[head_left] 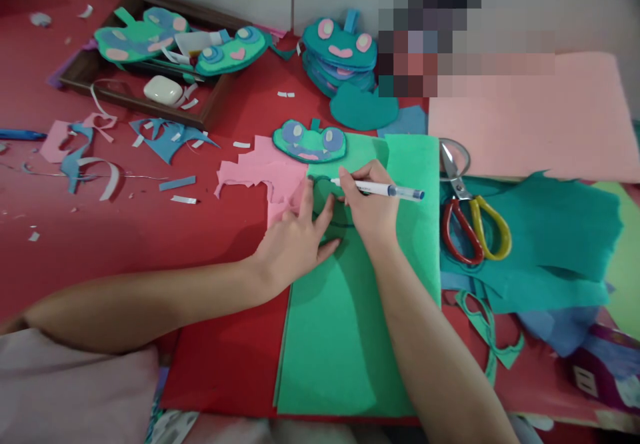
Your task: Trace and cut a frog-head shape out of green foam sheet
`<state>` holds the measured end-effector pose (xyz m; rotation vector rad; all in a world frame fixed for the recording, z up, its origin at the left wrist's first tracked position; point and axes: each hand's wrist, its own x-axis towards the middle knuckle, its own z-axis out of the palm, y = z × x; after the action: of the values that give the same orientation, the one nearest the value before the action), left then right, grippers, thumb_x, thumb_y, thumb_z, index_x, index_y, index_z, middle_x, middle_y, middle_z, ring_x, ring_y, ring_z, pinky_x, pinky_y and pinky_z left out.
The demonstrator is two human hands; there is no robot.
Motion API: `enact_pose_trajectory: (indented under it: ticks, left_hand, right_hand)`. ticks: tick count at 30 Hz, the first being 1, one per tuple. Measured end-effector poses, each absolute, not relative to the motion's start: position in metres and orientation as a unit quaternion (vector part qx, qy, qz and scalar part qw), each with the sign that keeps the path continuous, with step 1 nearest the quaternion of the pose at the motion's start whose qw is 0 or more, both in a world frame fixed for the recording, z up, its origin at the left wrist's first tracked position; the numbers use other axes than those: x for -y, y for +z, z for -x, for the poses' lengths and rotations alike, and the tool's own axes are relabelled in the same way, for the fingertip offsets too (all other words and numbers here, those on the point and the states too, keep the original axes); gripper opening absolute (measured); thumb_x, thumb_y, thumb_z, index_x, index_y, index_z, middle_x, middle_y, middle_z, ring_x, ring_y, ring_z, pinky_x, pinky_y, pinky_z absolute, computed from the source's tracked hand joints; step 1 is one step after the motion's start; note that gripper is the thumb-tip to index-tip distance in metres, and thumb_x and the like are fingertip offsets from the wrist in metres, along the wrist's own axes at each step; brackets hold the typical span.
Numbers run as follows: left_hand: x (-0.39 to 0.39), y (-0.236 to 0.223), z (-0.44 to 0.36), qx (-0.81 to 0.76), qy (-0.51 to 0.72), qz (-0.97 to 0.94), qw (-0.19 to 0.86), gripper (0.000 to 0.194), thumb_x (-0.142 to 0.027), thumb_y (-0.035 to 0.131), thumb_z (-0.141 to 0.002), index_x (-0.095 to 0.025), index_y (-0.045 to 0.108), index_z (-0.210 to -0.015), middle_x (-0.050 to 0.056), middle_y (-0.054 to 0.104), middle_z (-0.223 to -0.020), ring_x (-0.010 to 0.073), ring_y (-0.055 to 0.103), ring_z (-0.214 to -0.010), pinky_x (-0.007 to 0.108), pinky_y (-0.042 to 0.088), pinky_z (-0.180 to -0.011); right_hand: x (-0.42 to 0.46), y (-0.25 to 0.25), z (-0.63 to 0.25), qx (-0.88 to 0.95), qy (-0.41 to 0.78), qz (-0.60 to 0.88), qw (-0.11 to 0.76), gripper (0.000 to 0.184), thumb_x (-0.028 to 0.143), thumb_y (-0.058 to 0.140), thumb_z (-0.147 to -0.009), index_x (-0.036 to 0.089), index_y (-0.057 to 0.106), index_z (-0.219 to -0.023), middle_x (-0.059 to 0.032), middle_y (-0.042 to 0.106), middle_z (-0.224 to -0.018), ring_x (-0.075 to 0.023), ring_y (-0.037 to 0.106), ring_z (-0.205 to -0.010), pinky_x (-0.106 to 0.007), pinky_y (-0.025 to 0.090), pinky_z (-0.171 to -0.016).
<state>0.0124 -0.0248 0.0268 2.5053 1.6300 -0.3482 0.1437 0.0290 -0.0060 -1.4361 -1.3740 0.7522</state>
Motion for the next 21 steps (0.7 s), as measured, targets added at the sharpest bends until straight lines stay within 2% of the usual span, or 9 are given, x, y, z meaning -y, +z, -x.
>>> enact_pose_trajectory:
  ticks: [5, 11, 16, 21]
  left_hand:
    - [0.0250, 0.0275, -0.0128, -0.541, -0.117, -0.831, 0.064, 0.063, -0.050, 0.025, -0.090, -0.022, 0.016, -0.146, 0.025, 0.014, -0.150, 0.0284, 0.064, -0.081, 0.038, 0.052, -0.058]
    - [0.0240, 0.0272, -0.0125, -0.534, -0.123, -0.834, 0.061, 0.063, -0.050, 0.023, -0.090, -0.021, 0.014, -0.146, 0.026, 0.013, -0.150, 0.0300, 0.064, -0.084, 0.036, 0.052, -0.057]
    - [0.0234, 0.0277, -0.0123, -0.532, -0.134, -0.833, 0.065, 0.063, -0.051, 0.022, -0.090, -0.022, 0.014, -0.146, 0.025, 0.010, -0.151, 0.0291, 0.064, -0.081, 0.036, 0.051, -0.057]
    - [0.0239, 0.0271, -0.0121, -0.530, -0.130, -0.836, 0.059, 0.064, -0.051, 0.021, -0.090, -0.021, 0.013, -0.146, 0.026, 0.012, -0.150, 0.0288, 0.064, -0.080, 0.036, 0.051, -0.057]
  right_hand:
    - [-0.0293, -0.0025, -0.1447, 0.555, 0.335, 0.576, 0.498, 0.025, 0.034, 0.060, -0.080, 0.023, 0.043, -0.065, 0.0071, 0.052, -0.049, -0.0097, 0.053, -0.045, -0.025, 0.044, -0.048]
    - [-0.0288, -0.0039, -0.1428, 0.567, 0.316, 0.593, 0.477, 0.027, 0.035, 0.061, -0.079, 0.023, 0.042, -0.063, 0.0076, 0.048, -0.046, -0.0102, 0.051, -0.043, -0.026, 0.043, -0.048]
    - [-0.0295, -0.0085, -0.1442, 0.542, 0.315, 0.599, 0.498, 0.029, 0.034, 0.061, -0.078, 0.024, 0.039, -0.062, 0.0077, 0.045, -0.046, -0.0111, 0.051, -0.043, -0.027, 0.045, -0.046]
    - [-0.0287, -0.0065, -0.1447, 0.544, 0.339, 0.576, 0.508, 0.027, 0.033, 0.061, -0.079, 0.023, 0.040, -0.064, 0.0081, 0.048, -0.046, -0.0105, 0.052, -0.042, -0.026, 0.045, -0.046]
